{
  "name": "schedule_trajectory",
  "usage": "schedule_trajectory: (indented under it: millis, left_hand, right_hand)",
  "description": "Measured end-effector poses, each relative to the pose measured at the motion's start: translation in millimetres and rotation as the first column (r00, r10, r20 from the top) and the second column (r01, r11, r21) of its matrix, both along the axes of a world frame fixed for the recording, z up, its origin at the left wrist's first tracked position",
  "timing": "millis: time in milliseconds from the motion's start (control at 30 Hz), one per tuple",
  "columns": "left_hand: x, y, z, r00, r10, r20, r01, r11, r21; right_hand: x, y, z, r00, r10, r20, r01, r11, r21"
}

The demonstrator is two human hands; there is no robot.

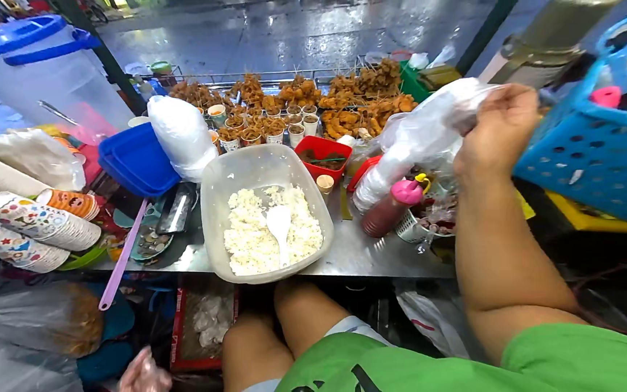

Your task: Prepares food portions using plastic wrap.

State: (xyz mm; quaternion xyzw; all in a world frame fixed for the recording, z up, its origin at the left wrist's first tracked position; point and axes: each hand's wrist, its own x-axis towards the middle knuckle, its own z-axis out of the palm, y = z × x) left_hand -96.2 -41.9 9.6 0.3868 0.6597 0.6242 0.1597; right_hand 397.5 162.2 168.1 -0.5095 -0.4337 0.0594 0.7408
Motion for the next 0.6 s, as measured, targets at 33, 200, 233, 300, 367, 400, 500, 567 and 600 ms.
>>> schedule_trajectory:
  millis: [33,200,233,300,367,400,500,567,600]
  left_hand:
    - [8.1,9.4,5.1,0.999,-0.036,-0.036,0.038,0.997,0.073]
    - [84.4,49.7,48.9,0.9,-0.434,0.023,0.408,0.861,0.303]
    - [99.2,53.6,53.3,0.81,-0.58,0.082,0.53,0.785,0.319]
    - [124.1,57.5,57.0,0.593,-0.786,0.175,0.723,0.615,0.314]
    - [137.6,56.5,56.9,0.506,-0.821,0.264,0.751,0.57,0.333]
    - [139.1,53.7,57.4,0.545,-0.775,0.318,0.71,0.629,0.316]
    - [122.2,47.0,54.5,0.775,-0.537,0.333,0.485,0.843,0.232]
    - [107.8,47.9,58.5,0.874,-0.386,0.297,0.328,0.917,0.226]
    - [105.0,49.4,61.9,0.914,-0.32,0.25,0.265,0.936,0.233]
  right_hand:
    - [-12.2,-5.0,4.7,0.963,0.188,-0.193,-0.157,0.974,0.166]
    - [-103.5,-34.5,-27.7,0.143,0.952,-0.269,-0.862,0.254,0.44]
    - [-127.6,-41.5,-36.7,-0.006,0.942,-0.336,-0.882,0.154,0.446]
    - [-174.0,-62.8,-47.8,-0.23,0.853,-0.468,-0.888,0.012,0.459]
    - [-206.4,-86.2,-52.0,-0.286,0.736,-0.613,-0.907,-0.001,0.421]
    - [-214.4,-92.6,-53.2,-0.255,0.701,-0.666,-0.923,0.029,0.384]
    - [-209.6,-81.7,-66.3,0.355,0.83,-0.43,-0.913,0.406,0.03]
    - [-193.1,-66.1,-79.7,0.607,0.792,-0.061,-0.794,0.603,-0.08]
    - [-189.7,-65.9,-80.3,0.599,0.801,0.012,-0.797,0.597,-0.093]
